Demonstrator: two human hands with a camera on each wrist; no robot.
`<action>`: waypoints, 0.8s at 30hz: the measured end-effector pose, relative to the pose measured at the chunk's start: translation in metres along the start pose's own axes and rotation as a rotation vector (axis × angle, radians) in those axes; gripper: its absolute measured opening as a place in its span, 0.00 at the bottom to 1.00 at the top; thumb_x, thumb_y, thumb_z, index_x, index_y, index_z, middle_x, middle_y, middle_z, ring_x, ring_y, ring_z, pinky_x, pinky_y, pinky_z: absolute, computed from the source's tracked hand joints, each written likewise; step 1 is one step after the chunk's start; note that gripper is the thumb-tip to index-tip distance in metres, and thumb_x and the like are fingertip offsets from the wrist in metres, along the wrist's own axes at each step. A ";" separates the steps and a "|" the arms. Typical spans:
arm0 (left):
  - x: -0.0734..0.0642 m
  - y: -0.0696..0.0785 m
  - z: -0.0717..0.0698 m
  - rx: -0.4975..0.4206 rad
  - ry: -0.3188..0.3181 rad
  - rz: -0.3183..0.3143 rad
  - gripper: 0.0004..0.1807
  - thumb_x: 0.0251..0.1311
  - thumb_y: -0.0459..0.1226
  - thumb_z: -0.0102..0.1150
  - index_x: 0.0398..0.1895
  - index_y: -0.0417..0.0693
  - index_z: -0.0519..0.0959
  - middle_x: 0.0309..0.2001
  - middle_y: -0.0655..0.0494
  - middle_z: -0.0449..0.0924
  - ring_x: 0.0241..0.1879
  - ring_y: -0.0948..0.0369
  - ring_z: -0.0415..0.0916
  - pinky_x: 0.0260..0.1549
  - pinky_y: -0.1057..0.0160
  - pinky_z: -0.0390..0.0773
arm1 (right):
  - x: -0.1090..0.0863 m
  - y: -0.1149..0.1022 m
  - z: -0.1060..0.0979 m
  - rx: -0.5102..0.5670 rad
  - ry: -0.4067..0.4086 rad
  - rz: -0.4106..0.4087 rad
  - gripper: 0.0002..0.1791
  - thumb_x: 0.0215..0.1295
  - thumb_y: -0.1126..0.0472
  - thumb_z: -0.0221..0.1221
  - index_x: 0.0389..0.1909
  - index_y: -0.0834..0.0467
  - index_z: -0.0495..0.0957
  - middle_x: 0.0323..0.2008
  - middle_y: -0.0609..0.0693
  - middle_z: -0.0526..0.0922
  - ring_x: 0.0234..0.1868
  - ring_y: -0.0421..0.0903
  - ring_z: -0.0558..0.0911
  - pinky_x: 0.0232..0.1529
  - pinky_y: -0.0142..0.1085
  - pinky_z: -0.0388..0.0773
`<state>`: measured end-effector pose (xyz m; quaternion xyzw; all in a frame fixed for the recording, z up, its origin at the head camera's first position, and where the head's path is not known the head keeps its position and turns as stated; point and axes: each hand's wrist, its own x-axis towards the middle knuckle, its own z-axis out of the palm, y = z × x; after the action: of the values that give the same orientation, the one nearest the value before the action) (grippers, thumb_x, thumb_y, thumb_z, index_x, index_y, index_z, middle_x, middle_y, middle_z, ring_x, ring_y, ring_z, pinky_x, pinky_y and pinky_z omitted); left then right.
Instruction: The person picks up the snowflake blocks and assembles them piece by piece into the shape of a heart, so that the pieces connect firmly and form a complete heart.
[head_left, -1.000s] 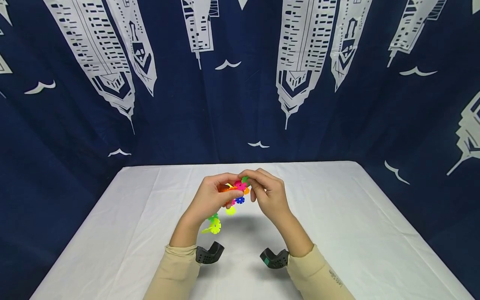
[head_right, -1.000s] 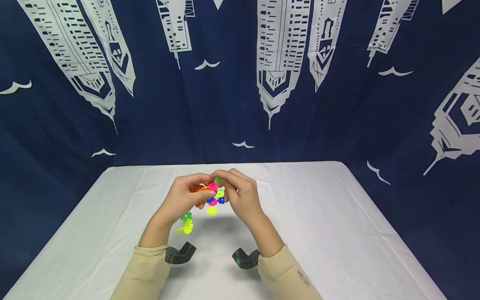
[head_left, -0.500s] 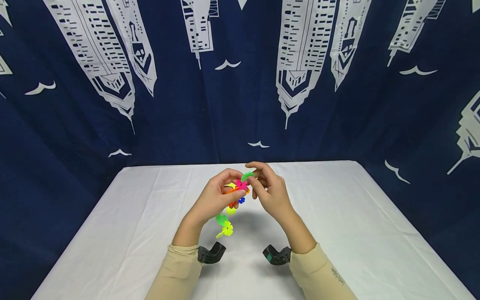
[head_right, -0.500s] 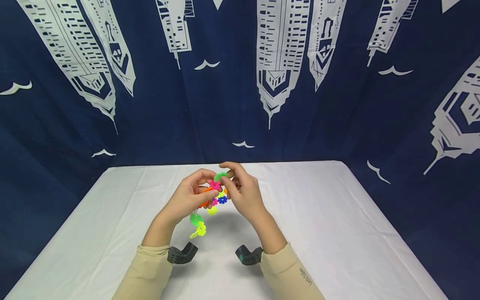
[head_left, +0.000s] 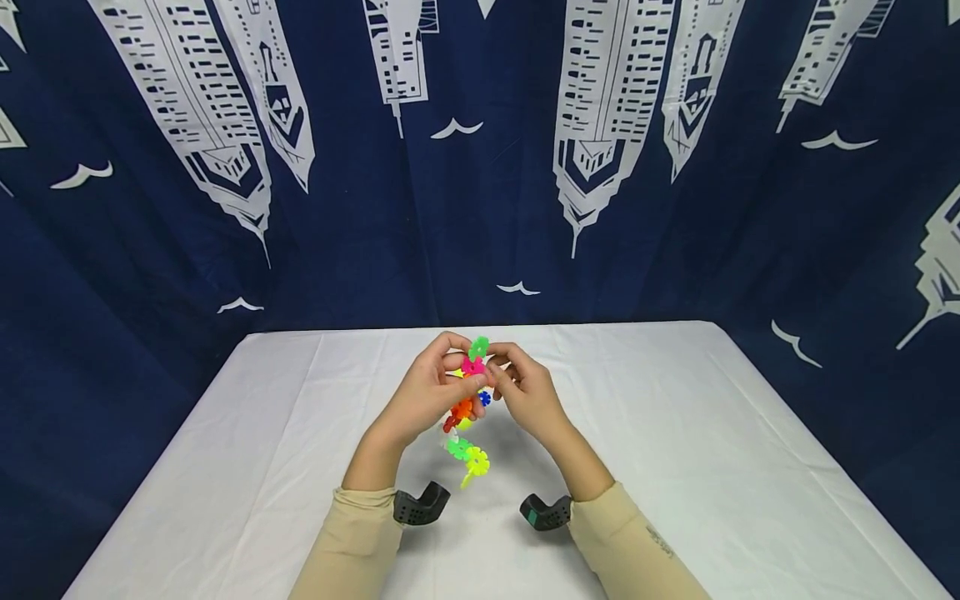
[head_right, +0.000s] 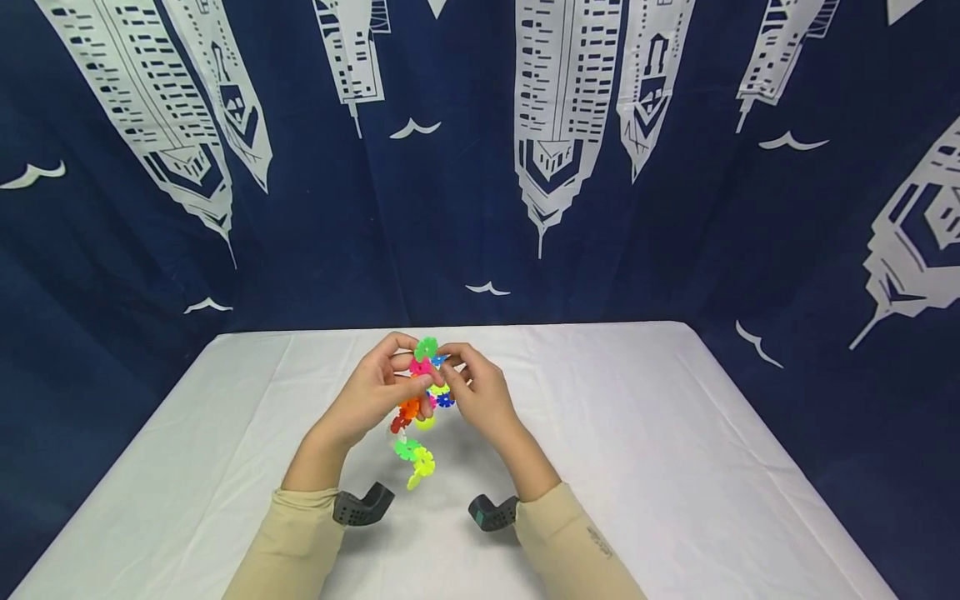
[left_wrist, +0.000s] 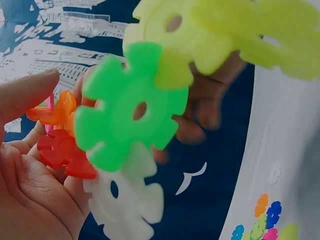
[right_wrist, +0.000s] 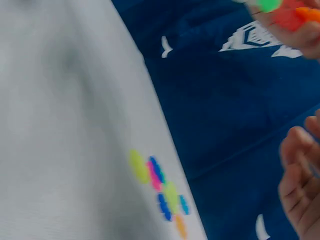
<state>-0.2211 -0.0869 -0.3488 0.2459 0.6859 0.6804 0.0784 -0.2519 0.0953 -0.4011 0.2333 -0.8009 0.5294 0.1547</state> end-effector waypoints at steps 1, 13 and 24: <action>0.000 -0.001 0.000 -0.010 0.000 0.008 0.18 0.66 0.30 0.60 0.53 0.41 0.65 0.48 0.32 0.82 0.21 0.57 0.82 0.29 0.64 0.84 | 0.000 0.003 0.003 -0.037 -0.022 0.018 0.12 0.72 0.63 0.58 0.53 0.56 0.78 0.41 0.54 0.84 0.28 0.50 0.81 0.28 0.31 0.78; 0.001 -0.001 -0.003 0.042 0.022 0.064 0.27 0.67 0.30 0.58 0.68 0.51 0.68 0.46 0.35 0.85 0.25 0.57 0.84 0.34 0.67 0.85 | -0.017 0.039 0.031 -0.345 -0.386 0.001 0.25 0.65 0.59 0.64 0.63 0.58 0.73 0.60 0.55 0.78 0.63 0.55 0.76 0.67 0.51 0.70; 0.001 -0.001 -0.001 0.016 0.067 0.038 0.18 0.68 0.33 0.57 0.61 0.46 0.75 0.45 0.38 0.84 0.31 0.59 0.84 0.32 0.64 0.85 | -0.020 0.039 0.038 -0.488 -0.507 -0.064 0.18 0.68 0.55 0.60 0.57 0.54 0.80 0.60 0.53 0.81 0.58 0.55 0.77 0.60 0.51 0.74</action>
<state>-0.2229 -0.0874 -0.3498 0.2364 0.6886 0.6843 0.0404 -0.2560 0.0781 -0.4565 0.3384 -0.9090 0.2424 0.0188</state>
